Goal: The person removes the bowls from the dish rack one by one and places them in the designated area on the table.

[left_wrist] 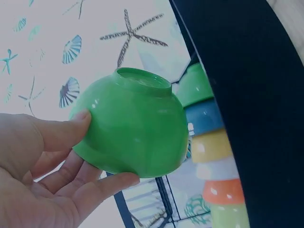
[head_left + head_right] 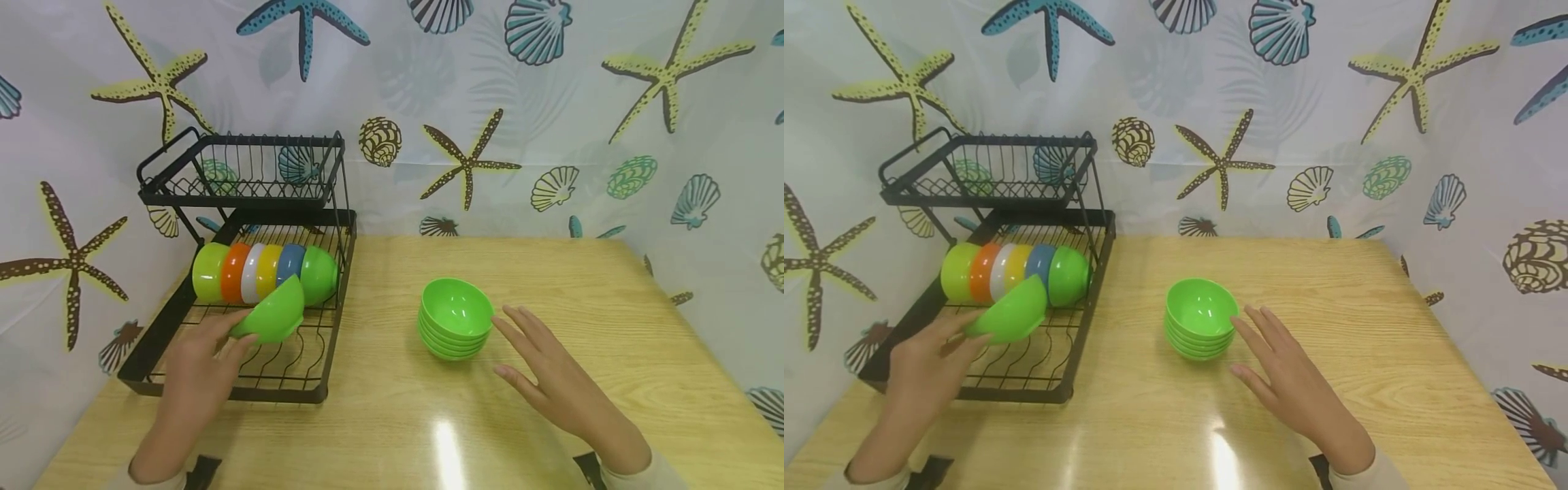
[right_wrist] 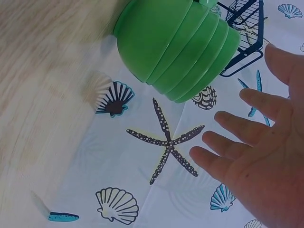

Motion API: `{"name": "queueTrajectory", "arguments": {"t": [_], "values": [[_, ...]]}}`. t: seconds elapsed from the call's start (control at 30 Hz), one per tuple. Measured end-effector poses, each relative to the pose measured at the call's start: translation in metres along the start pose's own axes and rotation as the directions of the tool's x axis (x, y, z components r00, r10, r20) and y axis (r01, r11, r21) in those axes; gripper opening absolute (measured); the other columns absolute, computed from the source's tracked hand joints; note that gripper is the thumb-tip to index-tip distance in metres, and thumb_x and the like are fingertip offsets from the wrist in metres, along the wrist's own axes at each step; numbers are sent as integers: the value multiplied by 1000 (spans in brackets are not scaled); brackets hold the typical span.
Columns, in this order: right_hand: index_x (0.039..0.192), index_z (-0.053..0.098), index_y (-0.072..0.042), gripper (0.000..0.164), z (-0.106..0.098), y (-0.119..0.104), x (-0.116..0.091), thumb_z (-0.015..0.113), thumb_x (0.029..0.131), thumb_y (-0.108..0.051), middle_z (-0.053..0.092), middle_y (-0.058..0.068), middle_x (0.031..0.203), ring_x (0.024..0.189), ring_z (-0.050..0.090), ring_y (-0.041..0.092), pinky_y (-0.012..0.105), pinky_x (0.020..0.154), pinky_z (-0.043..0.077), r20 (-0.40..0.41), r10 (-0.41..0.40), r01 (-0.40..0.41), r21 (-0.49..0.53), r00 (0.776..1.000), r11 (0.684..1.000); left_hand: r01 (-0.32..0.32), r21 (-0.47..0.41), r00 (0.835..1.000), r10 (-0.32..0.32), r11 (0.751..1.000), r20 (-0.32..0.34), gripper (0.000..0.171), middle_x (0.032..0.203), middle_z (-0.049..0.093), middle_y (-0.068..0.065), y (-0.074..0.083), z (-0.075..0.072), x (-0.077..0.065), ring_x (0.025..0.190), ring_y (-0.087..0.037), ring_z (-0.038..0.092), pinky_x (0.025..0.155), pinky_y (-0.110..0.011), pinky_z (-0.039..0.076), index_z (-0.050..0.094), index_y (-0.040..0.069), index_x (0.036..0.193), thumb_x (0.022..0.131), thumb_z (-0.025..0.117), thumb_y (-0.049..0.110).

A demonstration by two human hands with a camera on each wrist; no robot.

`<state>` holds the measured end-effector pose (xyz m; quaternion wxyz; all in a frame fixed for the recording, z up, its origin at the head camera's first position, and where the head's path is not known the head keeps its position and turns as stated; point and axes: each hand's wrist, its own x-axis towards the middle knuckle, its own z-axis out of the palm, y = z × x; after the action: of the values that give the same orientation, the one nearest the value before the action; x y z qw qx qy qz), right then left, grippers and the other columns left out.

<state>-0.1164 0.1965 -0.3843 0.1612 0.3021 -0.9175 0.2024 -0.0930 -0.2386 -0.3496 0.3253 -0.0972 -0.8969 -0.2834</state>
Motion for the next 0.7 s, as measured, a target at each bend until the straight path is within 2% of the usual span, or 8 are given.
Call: {"name": "queueTrajectory", "arguments": {"t": [0.07, 0.17, 0.27, 0.4, 0.6, 0.63, 0.7], "values": [[148, 36, -13, 68, 0, 0, 1, 68, 89, -21, 29, 13, 154, 141, 24, 37, 59, 107, 32, -2, -6, 6, -3, 1000, 1000, -48, -10, 999, 48, 999, -5, 41, 96, 70, -18, 3, 3, 1, 86, -33, 67, 75, -35, 57, 69, -5, 107, 68, 81, -8], [149, 35, -14, 69, 1, 0, 2, 69, 89, -22, 29, 12, 154, 141, 24, 36, 58, 108, 33, 4, -6, 6, -7, 1000, 1000, -125, -26, 992, 125, 992, -2, 44, 97, 71, -15, 9, 8, 3, 86, -28, 69, 83, -11, 50, 70, -3, 106, 64, 82, -10], [149, 35, -15, 70, 1, 0, 2, 69, 89, -22, 29, 12, 154, 142, 24, 35, 57, 108, 33, 12, -5, 5, -7, 1000, 1000, -198, -63, 980, 199, 978, 0, 47, 97, 72, -12, 16, 12, 5, 85, -24, 70, 87, -1, 41, 71, 0, 105, 61, 83, -11], [149, 35, -14, 70, 1, -1, 2, 69, 88, -23, 28, 10, 154, 142, 24, 34, 54, 109, 32, 15, -17, 17, -8, 1000, 1000, -286, -124, 958, 286, 950, -17, 52, 98, 72, -9, 28, 19, 7, 86, -21, 70, 86, -9, 48, 71, 3, 105, 57, 84, -12], [149, 34, -14, 70, 1, -5, 5, 69, 89, -23, 28, 10, 155, 143, 22, 32, 55, 109, 32, 25, -42, 42, 8, 999, 999, -400, -198, 914, 406, 895, -11, 52, 98, 70, -6, 42, 33, 10, 88, -20, 69, 82, -16, 53, 72, 6, 106, 58, 84, -11], [149, 34, -15, 70, 1, -6, 5, 68, 89, -23, 28, 10, 155, 143, 22, 32, 55, 109, 33, 25, -48, 47, 13, 999, 999, -414, -207, 907, 421, 887, -9, 51, 98, 70, -5, 43, 34, 10, 87, -19, 69, 81, -17, 53, 72, 6, 105, 59, 84, -10], [149, 34, -15, 70, 1, -7, 6, 68, 89, -23, 29, 11, 154, 143, 22, 31, 55, 108, 33, 25, -57, 56, 19, 998, 998, -431, -223, 896, 444, 874, 7, 37, 97, 69, -4, 45, 38, 9, 86, -19, 68, 82, -17, 53, 72, 7, 105, 70, 80, 1]]}}
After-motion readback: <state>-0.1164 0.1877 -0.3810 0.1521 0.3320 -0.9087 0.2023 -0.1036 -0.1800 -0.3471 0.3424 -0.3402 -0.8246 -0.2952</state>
